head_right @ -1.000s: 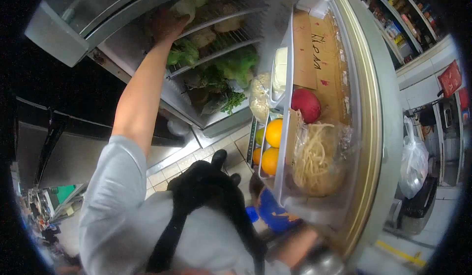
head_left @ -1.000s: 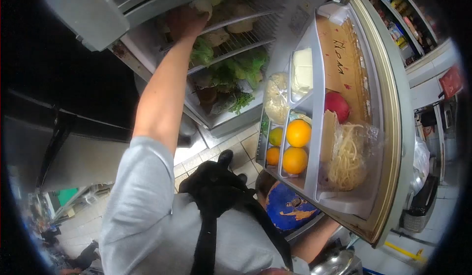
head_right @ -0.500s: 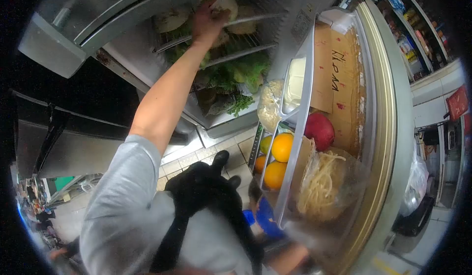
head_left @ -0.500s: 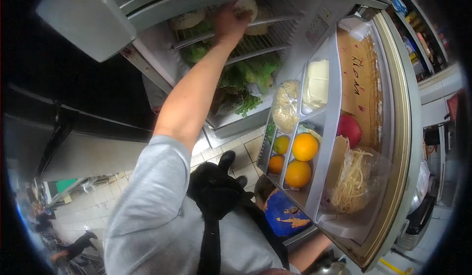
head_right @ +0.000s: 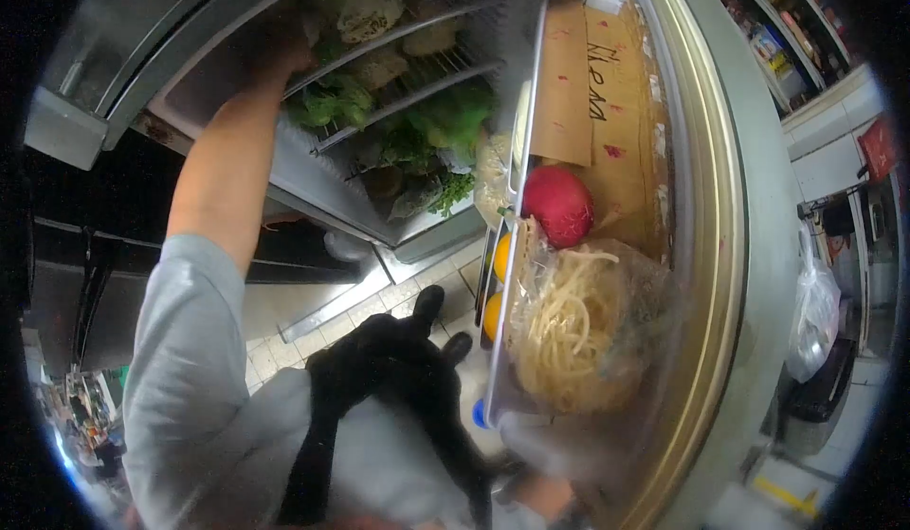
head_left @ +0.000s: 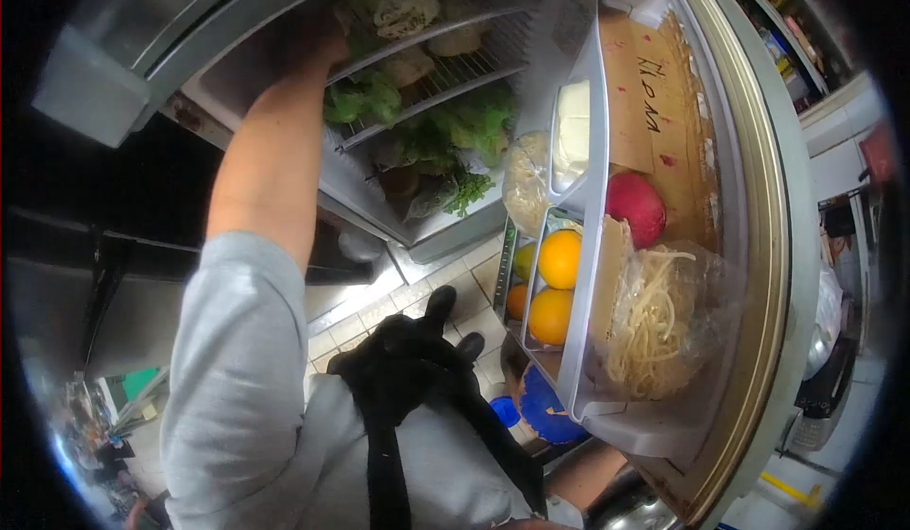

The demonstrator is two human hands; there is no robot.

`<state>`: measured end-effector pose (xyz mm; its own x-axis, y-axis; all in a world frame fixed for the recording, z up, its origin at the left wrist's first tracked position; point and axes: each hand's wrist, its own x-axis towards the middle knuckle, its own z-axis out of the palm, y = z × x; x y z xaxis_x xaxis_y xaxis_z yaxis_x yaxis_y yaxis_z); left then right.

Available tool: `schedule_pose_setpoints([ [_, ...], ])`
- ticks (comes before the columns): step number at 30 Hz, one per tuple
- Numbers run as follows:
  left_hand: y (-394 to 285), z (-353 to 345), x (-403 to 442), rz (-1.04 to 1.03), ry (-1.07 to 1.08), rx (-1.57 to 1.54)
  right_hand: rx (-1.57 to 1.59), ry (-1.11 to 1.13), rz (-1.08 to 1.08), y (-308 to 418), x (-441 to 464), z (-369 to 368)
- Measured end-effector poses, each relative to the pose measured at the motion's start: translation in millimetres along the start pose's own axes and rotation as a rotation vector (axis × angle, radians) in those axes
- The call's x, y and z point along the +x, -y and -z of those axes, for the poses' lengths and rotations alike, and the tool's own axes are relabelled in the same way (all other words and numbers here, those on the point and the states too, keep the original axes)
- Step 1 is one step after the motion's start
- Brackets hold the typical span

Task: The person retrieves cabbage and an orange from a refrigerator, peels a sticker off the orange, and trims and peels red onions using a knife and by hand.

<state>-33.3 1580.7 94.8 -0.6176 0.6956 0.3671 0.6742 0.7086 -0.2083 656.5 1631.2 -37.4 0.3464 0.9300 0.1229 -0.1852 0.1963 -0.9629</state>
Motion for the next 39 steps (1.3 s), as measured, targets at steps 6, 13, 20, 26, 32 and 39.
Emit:
schedule_pose_setpoints([
  [6,29,-24,34,-0.009,0.136,-0.060,-0.012,-0.031,-0.022,-8,-5,4],
  [13,50,-62,71,0.045,0.037,-0.174,-0.046,-0.069,-0.033,-10,-9,11],
  [20,17,-16,31,0.116,-0.027,0.253,-0.074,-0.099,-0.036,-16,-8,13],
  [26,34,-42,44,0.194,-0.176,-0.102,-0.073,-0.058,-0.050,-23,4,10],
  [32,-19,43,-12,0.288,0.113,0.045,-0.127,0.028,-0.044,-37,39,-8],
  [39,-10,-23,9,0.494,-0.489,-0.690,-0.192,0.081,-0.039,-51,68,-23],
])
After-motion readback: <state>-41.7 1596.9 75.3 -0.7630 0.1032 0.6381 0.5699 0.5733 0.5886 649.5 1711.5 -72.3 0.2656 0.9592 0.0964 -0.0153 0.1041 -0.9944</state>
